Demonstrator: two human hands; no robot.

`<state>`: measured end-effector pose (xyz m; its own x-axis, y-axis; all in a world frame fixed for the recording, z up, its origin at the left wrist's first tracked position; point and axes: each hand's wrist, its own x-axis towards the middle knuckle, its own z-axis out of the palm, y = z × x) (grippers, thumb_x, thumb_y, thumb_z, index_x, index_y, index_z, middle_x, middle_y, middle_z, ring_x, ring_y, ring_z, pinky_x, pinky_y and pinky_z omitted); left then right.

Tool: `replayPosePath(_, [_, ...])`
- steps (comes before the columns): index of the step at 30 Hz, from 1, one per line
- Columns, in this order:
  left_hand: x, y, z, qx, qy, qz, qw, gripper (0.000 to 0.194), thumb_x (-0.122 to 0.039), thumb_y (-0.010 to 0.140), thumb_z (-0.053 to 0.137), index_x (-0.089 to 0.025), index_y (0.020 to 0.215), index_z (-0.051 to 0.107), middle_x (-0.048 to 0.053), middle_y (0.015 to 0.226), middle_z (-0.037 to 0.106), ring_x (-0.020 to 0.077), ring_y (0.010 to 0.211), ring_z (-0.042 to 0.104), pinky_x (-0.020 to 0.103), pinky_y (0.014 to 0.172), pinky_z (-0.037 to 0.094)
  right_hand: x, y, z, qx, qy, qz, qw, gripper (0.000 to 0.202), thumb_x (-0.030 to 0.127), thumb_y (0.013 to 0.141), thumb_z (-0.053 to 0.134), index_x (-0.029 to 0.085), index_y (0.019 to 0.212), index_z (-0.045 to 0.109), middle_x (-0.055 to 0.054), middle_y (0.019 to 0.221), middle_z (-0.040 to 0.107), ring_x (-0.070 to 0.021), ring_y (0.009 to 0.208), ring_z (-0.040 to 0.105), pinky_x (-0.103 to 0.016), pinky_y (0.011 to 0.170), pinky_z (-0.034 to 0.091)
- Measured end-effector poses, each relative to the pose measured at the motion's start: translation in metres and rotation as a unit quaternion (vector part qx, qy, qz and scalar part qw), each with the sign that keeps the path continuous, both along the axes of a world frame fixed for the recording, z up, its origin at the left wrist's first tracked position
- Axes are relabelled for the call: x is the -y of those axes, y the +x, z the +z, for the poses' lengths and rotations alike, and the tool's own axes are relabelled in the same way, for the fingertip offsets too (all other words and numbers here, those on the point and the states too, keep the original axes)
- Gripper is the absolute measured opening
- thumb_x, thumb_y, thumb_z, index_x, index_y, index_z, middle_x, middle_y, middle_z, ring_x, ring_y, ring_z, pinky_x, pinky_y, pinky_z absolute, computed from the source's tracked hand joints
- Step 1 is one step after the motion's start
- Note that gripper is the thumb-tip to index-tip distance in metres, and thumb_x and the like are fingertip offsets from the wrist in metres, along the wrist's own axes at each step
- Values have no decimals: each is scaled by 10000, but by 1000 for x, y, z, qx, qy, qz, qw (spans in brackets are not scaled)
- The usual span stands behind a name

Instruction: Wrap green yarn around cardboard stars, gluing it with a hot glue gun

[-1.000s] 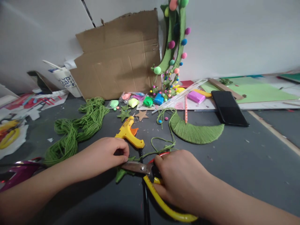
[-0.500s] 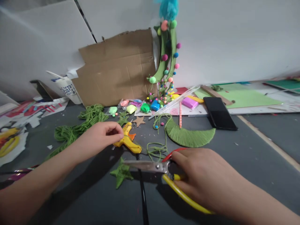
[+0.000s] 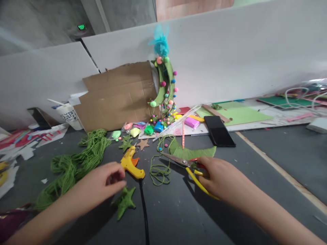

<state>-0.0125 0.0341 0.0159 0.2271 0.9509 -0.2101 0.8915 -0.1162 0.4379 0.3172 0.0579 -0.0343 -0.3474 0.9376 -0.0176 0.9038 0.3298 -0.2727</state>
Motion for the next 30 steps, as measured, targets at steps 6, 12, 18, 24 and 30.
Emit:
replayPosePath(6, [22, -10, -36, 25, -18, 23, 999, 255, -257, 675, 597, -210, 924, 572, 65, 1027, 549, 250, 980, 507, 348, 830, 376, -8, -8, -24, -18, 55, -5, 998, 286, 257, 821, 492, 146, 1069, 582, -127, 981, 657, -261, 857, 628, -361, 736, 474])
replayPosePath(12, [25, -8, -42, 89, -79, 65, 991, 212, -183, 632, 565, -229, 809, 459, -44, 688, 519, 165, 658, 504, 247, 578, 334, -21, -11, -31, 55, 126, 29, 990, 192, 207, 808, 483, 146, 920, 626, -128, 895, 624, -270, 851, 605, -396, 779, 462])
replayPosePath(18, [21, -18, -27, 293, -197, 109, 929, 229, -256, 733, 537, -226, 920, 408, -52, 633, 548, 134, 476, 525, 236, 449, 376, -10, -60, 16, -10, 126, 51, 991, 224, 228, 864, 444, 149, 968, 625, -114, 929, 594, -248, 843, 585, -379, 748, 469])
replayPosePath(24, [21, -18, -22, 468, -148, 130, 862, 272, -234, 742, 615, -182, 982, 497, -64, 614, 554, 89, 499, 536, 220, 510, 409, 4, -157, 36, -43, 53, 117, 991, 165, 161, 814, 496, 135, 907, 630, -99, 926, 610, -228, 888, 575, -314, 777, 449])
replayPosePath(30, [25, -20, -30, 536, -107, 160, 822, 322, -157, 640, 672, -185, 921, 519, -30, 679, 593, 104, 555, 529, 181, 405, 421, -7, -200, 14, -5, 20, 97, 995, 165, 83, 708, 541, 71, 827, 655, -182, 853, 651, -287, 800, 598, -363, 696, 430])
